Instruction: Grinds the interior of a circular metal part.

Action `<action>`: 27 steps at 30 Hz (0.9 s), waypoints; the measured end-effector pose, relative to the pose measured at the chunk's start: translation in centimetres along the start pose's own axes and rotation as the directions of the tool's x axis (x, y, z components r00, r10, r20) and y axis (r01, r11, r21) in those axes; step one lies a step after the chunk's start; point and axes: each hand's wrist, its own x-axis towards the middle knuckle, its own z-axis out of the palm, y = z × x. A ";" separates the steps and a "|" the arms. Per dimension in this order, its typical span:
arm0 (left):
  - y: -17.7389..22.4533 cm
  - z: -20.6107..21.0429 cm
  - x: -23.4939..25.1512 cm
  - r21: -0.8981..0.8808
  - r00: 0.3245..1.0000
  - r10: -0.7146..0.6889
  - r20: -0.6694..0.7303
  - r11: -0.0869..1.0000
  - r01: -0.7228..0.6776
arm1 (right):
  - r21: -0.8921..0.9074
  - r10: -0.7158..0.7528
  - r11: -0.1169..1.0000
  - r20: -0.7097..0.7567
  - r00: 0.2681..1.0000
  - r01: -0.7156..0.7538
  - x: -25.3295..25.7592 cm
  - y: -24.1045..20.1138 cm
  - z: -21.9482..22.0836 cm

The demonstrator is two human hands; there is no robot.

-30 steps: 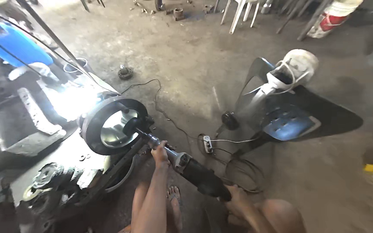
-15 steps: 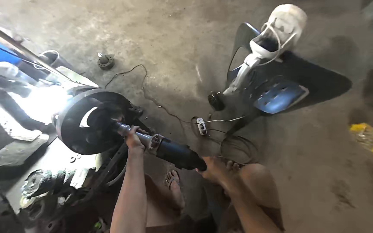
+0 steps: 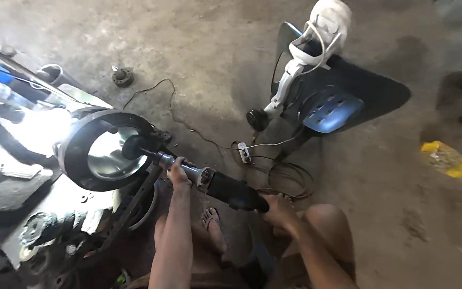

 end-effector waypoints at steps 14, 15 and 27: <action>0.5 -0.6 0.9 0.009 1.000 0.010 0.010 1.000 -0.010 | 0.030 -0.020 0.999 0.001 1.000 0.020 0.2 -1.1 -0.3; 0.5 -0.5 0.8 0.008 1.000 0.012 0.004 1.000 -0.012 | 0.027 -0.020 0.999 0.000 1.000 0.020 0.2 -1.0 -0.3; 0.4 -0.4 0.5 -0.022 1.000 0.012 -0.004 1.000 -0.012 | -0.014 0.012 1.000 0.011 1.000 -0.012 0.0 -1.1 -0.3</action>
